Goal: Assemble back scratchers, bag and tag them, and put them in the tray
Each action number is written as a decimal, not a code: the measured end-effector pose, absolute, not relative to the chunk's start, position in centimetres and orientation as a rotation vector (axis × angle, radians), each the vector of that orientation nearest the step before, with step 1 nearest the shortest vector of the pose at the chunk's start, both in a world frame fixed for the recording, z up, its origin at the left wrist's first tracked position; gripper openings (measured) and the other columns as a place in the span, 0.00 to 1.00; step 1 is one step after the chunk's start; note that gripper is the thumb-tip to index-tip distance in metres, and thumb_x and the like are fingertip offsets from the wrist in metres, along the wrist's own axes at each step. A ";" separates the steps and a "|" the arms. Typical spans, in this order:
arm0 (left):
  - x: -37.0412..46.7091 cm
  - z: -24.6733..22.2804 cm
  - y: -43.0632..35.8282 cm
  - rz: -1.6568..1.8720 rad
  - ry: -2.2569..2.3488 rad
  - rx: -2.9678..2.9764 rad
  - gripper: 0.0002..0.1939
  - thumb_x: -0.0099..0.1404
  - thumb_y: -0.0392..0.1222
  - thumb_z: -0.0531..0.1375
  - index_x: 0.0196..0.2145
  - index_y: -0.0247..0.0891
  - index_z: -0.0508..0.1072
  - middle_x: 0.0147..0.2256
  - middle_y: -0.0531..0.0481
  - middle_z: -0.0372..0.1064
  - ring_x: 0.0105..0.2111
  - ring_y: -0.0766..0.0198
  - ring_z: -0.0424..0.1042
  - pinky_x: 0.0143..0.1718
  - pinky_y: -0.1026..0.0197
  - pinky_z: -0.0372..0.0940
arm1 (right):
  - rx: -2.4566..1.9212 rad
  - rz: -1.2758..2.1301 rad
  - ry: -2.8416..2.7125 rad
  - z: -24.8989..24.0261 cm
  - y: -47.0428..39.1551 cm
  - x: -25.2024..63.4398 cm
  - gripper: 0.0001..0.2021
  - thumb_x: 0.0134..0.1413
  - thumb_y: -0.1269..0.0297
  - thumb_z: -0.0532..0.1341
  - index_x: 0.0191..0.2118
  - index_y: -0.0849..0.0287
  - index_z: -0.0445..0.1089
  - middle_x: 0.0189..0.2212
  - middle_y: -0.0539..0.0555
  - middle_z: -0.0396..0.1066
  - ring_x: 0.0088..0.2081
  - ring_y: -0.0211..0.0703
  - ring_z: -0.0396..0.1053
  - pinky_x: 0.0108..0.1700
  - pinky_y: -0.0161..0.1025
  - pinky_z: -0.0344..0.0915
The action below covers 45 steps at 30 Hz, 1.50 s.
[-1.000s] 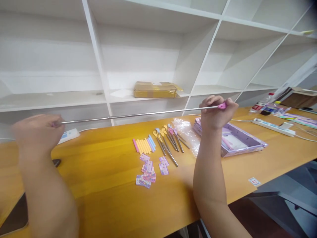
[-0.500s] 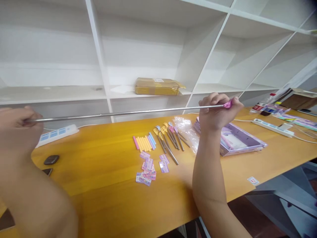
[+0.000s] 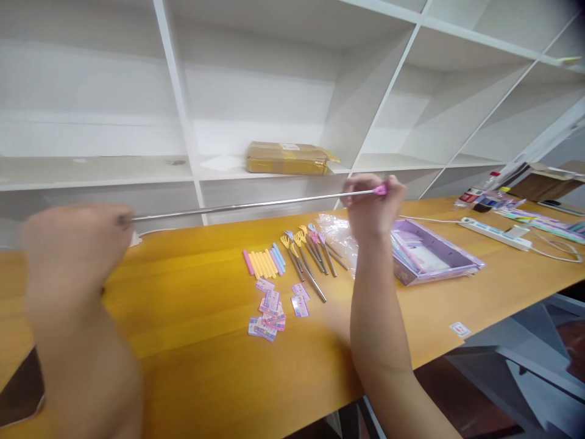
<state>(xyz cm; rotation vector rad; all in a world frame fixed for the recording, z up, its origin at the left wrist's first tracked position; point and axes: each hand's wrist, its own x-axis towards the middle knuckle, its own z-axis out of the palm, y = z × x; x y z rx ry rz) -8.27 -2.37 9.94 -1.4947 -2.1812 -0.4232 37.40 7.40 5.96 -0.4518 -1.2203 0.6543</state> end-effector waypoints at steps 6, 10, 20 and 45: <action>0.9 9.1 -0.7 -0.122 -2.184 -1.752 0.15 0.64 0.31 0.53 0.35 0.42 0.79 0.30 0.44 0.74 0.33 0.49 0.73 0.35 0.51 0.63 | -0.447 0.681 -1.395 3.8 7.2 28.0 0.41 0.70 0.30 0.41 0.45 0.54 0.84 0.26 0.53 0.69 0.29 0.43 0.68 0.35 0.43 0.68; 5.0 6.5 -0.3 -0.154 -2.107 -2.041 0.18 0.67 0.30 0.51 0.41 0.41 0.81 0.36 0.38 0.79 0.38 0.42 0.79 0.39 0.44 0.69 | -0.403 0.832 -1.564 1.8 4.6 21.8 0.44 0.70 0.29 0.37 0.50 0.54 0.83 0.32 0.55 0.72 0.35 0.46 0.71 0.44 0.47 0.70; 5.2 6.0 -0.9 -0.052 -2.052 -2.128 0.18 0.69 0.31 0.51 0.40 0.37 0.82 0.34 0.36 0.79 0.38 0.43 0.80 0.40 0.46 0.72 | -0.433 0.974 -1.621 1.7 2.6 20.3 0.48 0.69 0.28 0.33 0.43 0.57 0.83 0.22 0.53 0.65 0.28 0.45 0.67 0.43 0.48 0.70; 5.6 5.8 -0.6 -0.120 -1.963 -2.149 0.18 0.72 0.38 0.49 0.37 0.43 0.80 0.31 0.40 0.78 0.33 0.48 0.78 0.29 0.55 0.58 | -0.421 0.723 -1.647 1.0 4.7 22.7 0.37 0.74 0.37 0.46 0.31 0.58 0.82 0.26 0.53 0.68 0.25 0.38 0.64 0.29 0.39 0.62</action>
